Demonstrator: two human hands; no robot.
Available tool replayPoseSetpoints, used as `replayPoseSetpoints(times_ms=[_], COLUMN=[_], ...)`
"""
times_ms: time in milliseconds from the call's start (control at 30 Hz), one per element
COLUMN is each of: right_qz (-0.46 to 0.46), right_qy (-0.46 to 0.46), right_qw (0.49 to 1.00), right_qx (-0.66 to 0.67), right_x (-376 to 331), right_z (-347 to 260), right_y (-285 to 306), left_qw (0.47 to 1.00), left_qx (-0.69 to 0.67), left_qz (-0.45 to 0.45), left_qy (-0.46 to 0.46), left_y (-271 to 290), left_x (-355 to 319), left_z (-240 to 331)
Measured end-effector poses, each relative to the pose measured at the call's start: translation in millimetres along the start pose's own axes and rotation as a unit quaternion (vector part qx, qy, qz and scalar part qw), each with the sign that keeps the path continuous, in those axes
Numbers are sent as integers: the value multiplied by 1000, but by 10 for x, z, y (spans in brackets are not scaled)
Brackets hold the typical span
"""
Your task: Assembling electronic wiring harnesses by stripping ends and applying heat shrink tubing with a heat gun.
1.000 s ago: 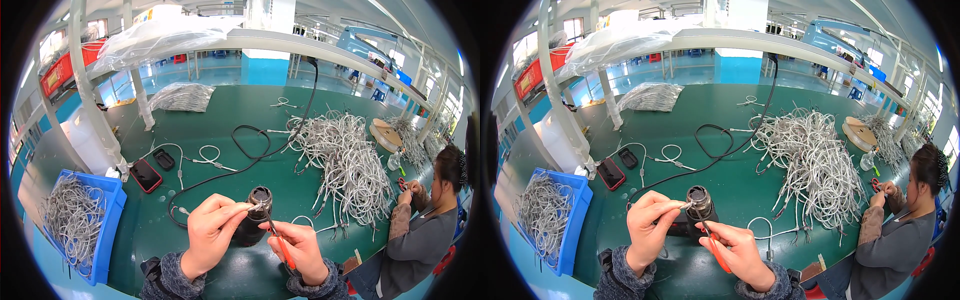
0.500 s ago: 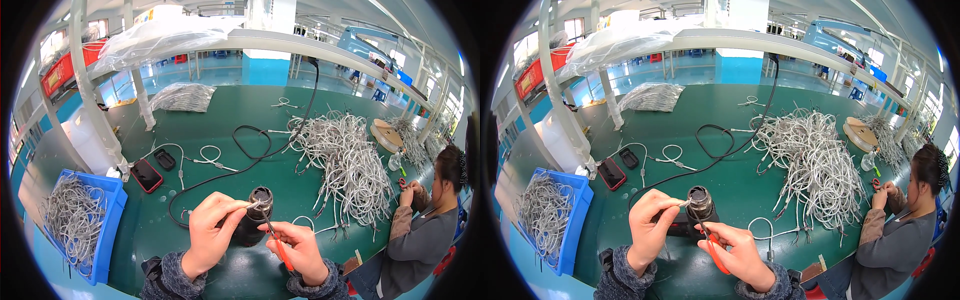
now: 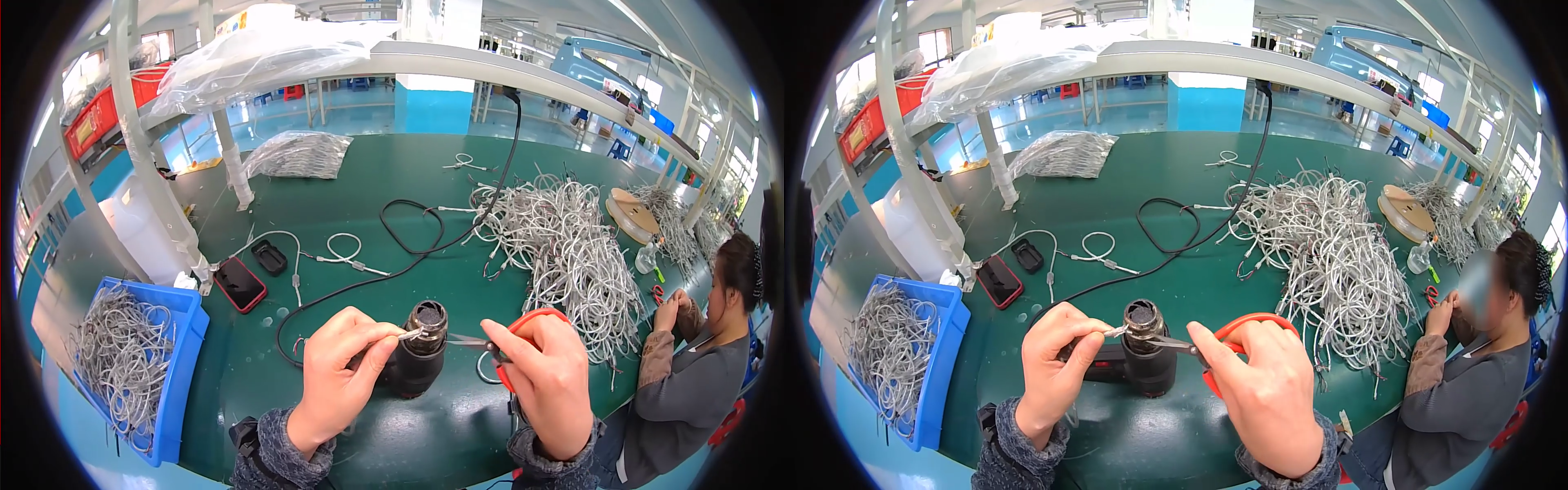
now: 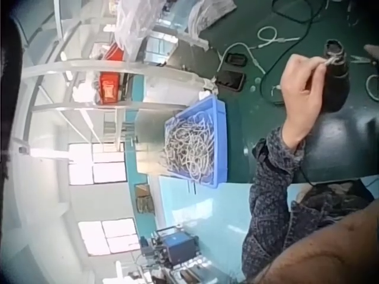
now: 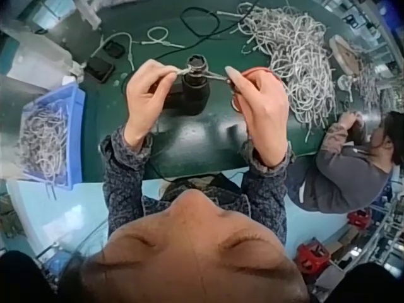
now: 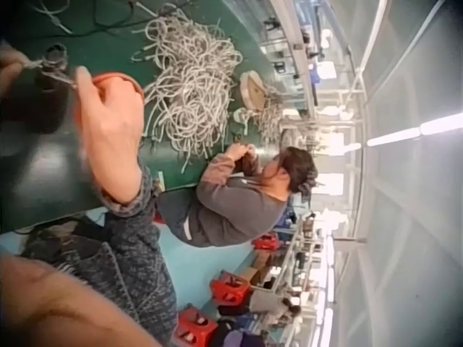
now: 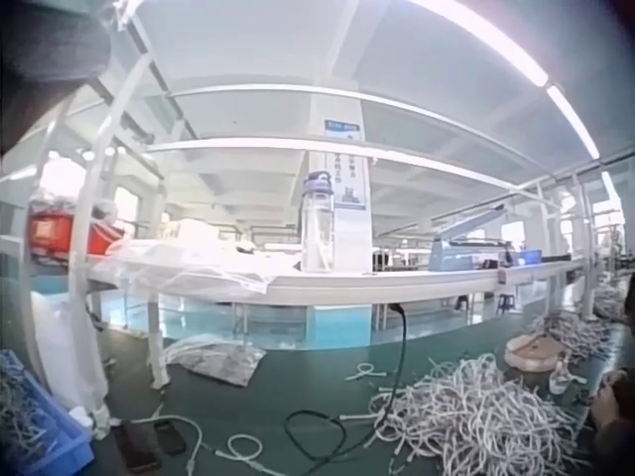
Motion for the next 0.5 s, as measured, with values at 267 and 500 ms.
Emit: replayPoseSetpoints(times_ms=[267, 500], right_qz=[21, -32], right_qy=[-78, -69], right_qw=[972, 960], right_qx=[220, 271], right_x=[-21, 26], right_z=[-107, -162], right_y=[-39, -367], left_qw=[994, 951], left_qx=[-97, -279], left_qz=[-37, -38], left_qy=[43, 128], left_y=[81, 112], left_x=[-65, -218], left_z=[-32, 78])
Point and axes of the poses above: each hand's wrist, its own x-axis towards the middle knuckle, its own y-axis out of the back of the hand, z = x × y, the point moved 5 cm from there along x, towards the middle knuckle, and after that the axes turned 12 degrees about x, right-handed, at the moved point
